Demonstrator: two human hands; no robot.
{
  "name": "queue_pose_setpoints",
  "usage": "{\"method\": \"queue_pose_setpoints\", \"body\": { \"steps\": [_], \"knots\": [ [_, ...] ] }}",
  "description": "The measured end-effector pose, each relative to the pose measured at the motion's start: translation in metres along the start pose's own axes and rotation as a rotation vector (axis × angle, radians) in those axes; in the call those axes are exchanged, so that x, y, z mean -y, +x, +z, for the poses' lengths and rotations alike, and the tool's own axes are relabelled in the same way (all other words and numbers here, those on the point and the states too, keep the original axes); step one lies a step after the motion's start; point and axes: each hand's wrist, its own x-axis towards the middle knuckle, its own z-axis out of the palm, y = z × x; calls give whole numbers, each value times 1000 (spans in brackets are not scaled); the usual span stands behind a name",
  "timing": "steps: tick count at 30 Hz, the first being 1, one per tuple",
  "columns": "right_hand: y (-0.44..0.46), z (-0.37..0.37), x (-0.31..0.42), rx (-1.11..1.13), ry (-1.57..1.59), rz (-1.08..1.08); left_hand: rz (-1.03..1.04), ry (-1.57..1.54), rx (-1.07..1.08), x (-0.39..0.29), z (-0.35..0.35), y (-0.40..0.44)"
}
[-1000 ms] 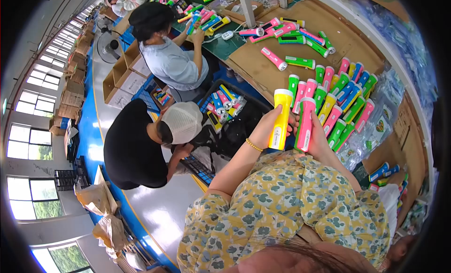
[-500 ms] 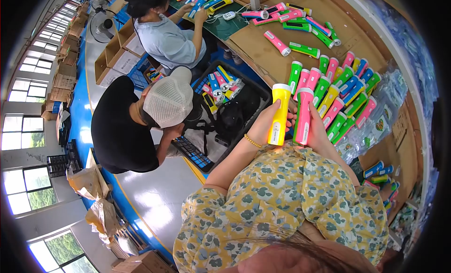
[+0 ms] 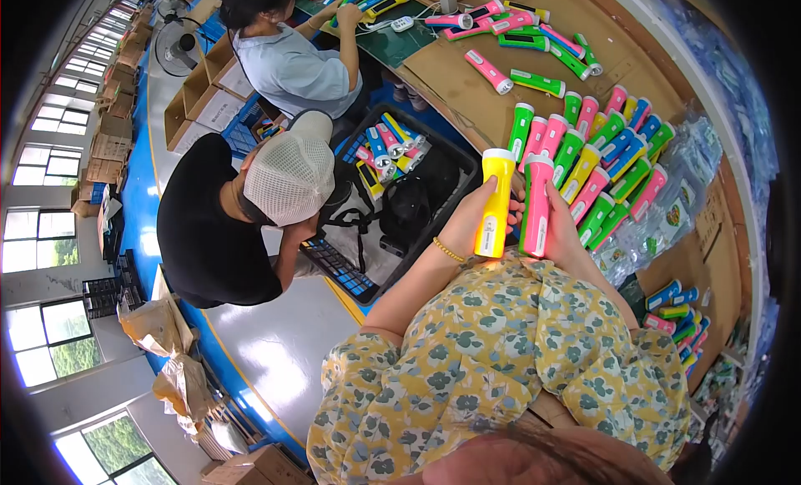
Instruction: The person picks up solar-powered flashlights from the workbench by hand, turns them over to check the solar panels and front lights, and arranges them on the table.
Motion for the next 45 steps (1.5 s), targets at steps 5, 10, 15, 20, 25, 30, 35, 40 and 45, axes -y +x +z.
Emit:
{"method": "queue_pose_setpoints", "body": {
  "steps": [5,10,15,20,25,30,35,40,45],
  "knots": [
    [-3,4,0,-3,6,13,-9,-13,-17,2,1,0],
    [-9,7,2,2,3,3,-5,-16,-6,4,2,2],
    [2,-15,0,33,42,-22,4,-14,29,3,6,5],
    [3,-19,1,13,72,-9,3,13,29,3,8,4],
    [0,-13,3,-10,64,-14,11,23,31,4,8,7],
    [-2,-11,5,23,40,9,13,25,19,6,8,9],
    [-1,-10,6,10,45,7,24,43,34,2,10,7],
    [0,-11,5,-7,41,-4,18,27,43,3,9,8],
    [1,-12,5,-18,40,-22,27,55,35,3,6,10]
  ]
}}
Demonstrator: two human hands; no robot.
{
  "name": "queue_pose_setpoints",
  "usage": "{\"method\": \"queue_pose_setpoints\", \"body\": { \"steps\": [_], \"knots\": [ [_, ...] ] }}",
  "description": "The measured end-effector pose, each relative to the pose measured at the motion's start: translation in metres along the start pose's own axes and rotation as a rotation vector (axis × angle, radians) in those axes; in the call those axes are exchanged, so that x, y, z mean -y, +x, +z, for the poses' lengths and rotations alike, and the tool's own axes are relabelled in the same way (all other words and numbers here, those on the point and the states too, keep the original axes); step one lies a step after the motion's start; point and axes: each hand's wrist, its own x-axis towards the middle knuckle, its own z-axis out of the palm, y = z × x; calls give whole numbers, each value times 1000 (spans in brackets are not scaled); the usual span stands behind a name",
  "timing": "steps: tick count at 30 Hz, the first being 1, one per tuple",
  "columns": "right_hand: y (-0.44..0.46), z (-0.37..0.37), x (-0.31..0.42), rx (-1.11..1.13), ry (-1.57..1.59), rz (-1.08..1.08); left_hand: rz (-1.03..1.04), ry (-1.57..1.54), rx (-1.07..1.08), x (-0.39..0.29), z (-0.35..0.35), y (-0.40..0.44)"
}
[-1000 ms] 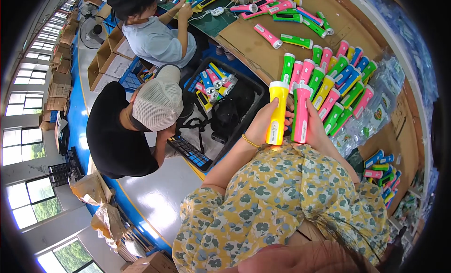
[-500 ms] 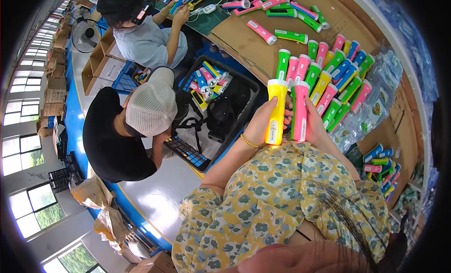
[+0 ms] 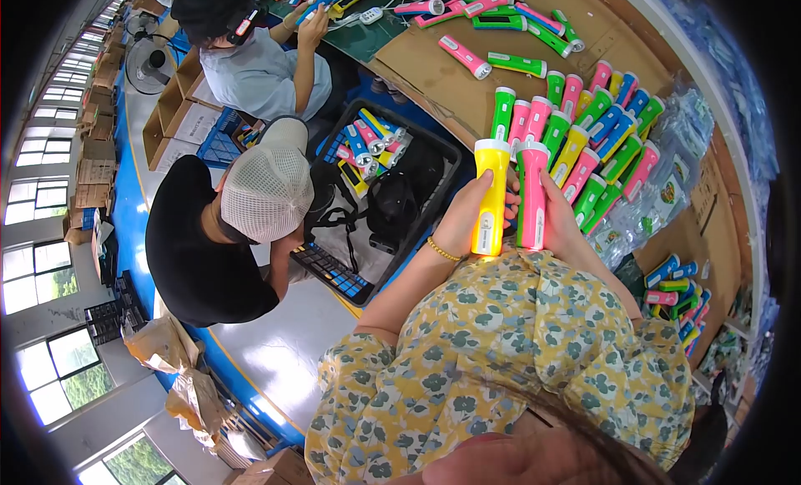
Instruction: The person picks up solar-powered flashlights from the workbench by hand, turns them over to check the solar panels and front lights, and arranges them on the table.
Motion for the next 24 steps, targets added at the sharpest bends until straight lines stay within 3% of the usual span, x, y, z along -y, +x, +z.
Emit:
{"method": "queue_pose_setpoints", "body": {
  "steps": [4,24],
  "knots": [
    [-4,4,2,74,-16,44,8,5,3,-1,1,-2],
    [3,-2,-1,-7,12,26,-14,-29,-68,-1,2,-3]
  ]
}}
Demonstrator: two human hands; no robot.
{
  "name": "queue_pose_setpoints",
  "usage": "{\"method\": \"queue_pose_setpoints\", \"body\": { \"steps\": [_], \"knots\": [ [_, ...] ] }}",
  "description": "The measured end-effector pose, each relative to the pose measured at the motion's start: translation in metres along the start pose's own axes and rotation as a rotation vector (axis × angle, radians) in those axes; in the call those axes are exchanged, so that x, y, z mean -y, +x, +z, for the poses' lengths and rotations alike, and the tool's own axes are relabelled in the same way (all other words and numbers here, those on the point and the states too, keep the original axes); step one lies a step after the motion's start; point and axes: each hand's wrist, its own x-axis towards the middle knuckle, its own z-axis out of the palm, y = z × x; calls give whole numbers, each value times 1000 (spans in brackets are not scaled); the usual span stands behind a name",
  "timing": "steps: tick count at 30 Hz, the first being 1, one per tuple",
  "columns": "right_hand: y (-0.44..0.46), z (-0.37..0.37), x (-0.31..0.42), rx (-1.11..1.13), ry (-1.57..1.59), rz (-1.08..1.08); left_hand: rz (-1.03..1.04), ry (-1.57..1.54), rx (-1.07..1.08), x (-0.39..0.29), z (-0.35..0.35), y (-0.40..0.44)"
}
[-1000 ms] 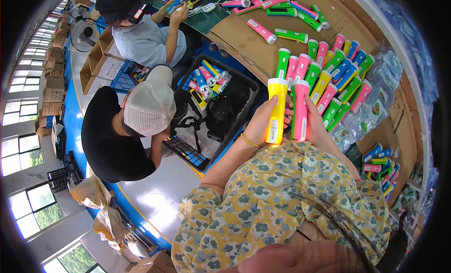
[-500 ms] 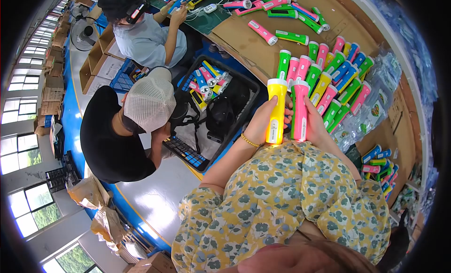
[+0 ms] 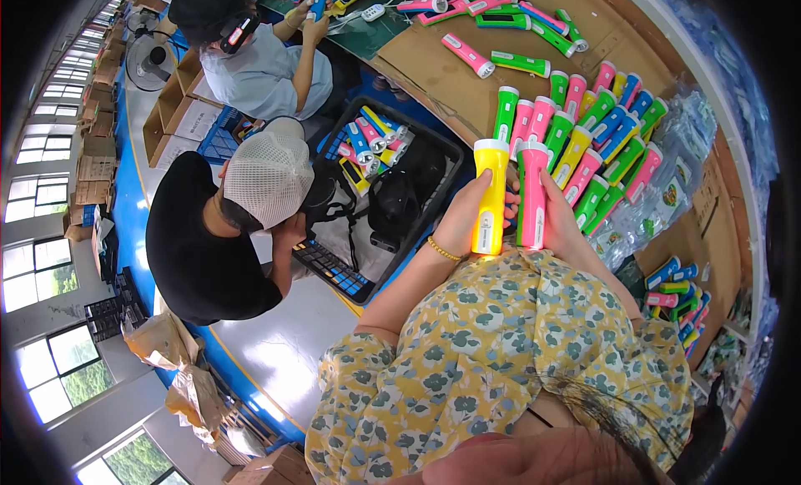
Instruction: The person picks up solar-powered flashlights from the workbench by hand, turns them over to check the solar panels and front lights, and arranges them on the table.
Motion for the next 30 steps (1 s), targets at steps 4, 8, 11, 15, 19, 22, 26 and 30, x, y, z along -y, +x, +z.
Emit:
{"method": "queue_pose_setpoints", "body": {
  "steps": [4,8,11,15,19,22,26,30],
  "knots": [
    [1,0,1,20,0,6,2,7,-2,-1,0,0],
    [3,2,1,74,2,10,18,10,14,-3,1,-1],
    [1,7,1,72,8,14,22,-56,32,-3,1,-1],
    [-2,14,1,99,-23,35,17,-74,41,-4,0,-3],
    [-4,18,1,60,-32,19,14,-76,39,-3,-2,-3],
    [-2,11,0,55,-25,4,16,-63,40,-3,-1,-5],
    [-1,10,-1,80,-19,0,45,-32,92,-1,-8,-2],
    [-3,12,-2,91,-31,5,60,-29,102,0,-10,-1]
  ]
}}
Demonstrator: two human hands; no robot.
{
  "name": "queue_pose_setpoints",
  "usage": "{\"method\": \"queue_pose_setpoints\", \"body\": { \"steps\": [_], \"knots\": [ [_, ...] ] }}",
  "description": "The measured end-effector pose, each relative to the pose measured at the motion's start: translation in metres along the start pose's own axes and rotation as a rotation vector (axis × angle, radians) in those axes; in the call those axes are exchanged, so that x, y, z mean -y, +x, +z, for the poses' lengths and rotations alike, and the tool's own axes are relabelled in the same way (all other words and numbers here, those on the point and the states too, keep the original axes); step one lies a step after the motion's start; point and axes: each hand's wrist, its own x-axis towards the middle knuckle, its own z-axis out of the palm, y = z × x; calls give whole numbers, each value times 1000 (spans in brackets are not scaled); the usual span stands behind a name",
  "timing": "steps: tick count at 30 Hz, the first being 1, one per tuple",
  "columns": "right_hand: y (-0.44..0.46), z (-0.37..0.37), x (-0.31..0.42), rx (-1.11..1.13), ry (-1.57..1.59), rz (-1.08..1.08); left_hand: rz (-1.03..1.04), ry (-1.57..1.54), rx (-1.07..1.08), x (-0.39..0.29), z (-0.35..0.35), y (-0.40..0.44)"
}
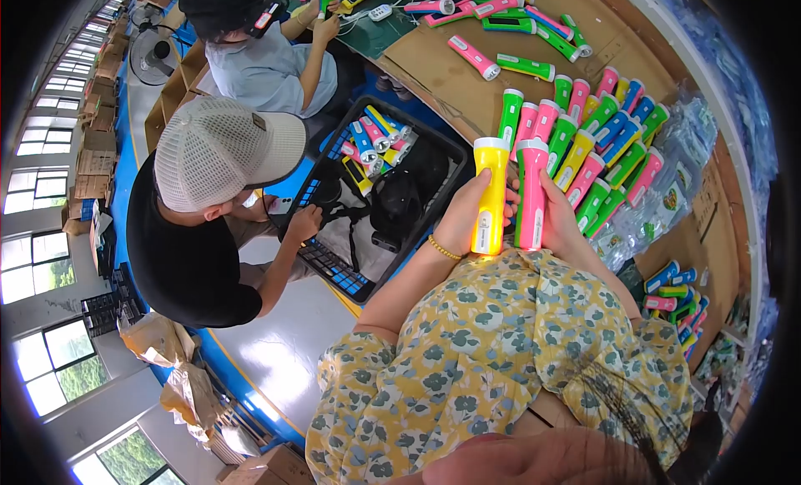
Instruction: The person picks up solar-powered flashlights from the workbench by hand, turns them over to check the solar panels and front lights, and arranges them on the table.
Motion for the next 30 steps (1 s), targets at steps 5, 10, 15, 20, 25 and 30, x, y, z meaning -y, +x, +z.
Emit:
{"method": "queue_pose_setpoints", "body": {
  "steps": [5,10,15,20,25,30],
  "knots": [
    [-1,1,-1,0,-20,-26,-25,-8,-67,-3,6,-2],
    [-5,7,0,67,-56,-6,-27,-66,-64,-1,0,-2],
    [-7,13,-1,-19,-39,-96,0,-158,-38,3,-1,0],
    [-8,12,1,8,-16,-72,16,-79,-83,5,1,-2],
    [-7,7,-2,-24,-96,-120,0,-38,-82,8,-1,0],
    [-5,2,-3,-88,-142,-164,-6,-3,-101,12,-1,5]
  ]
}}
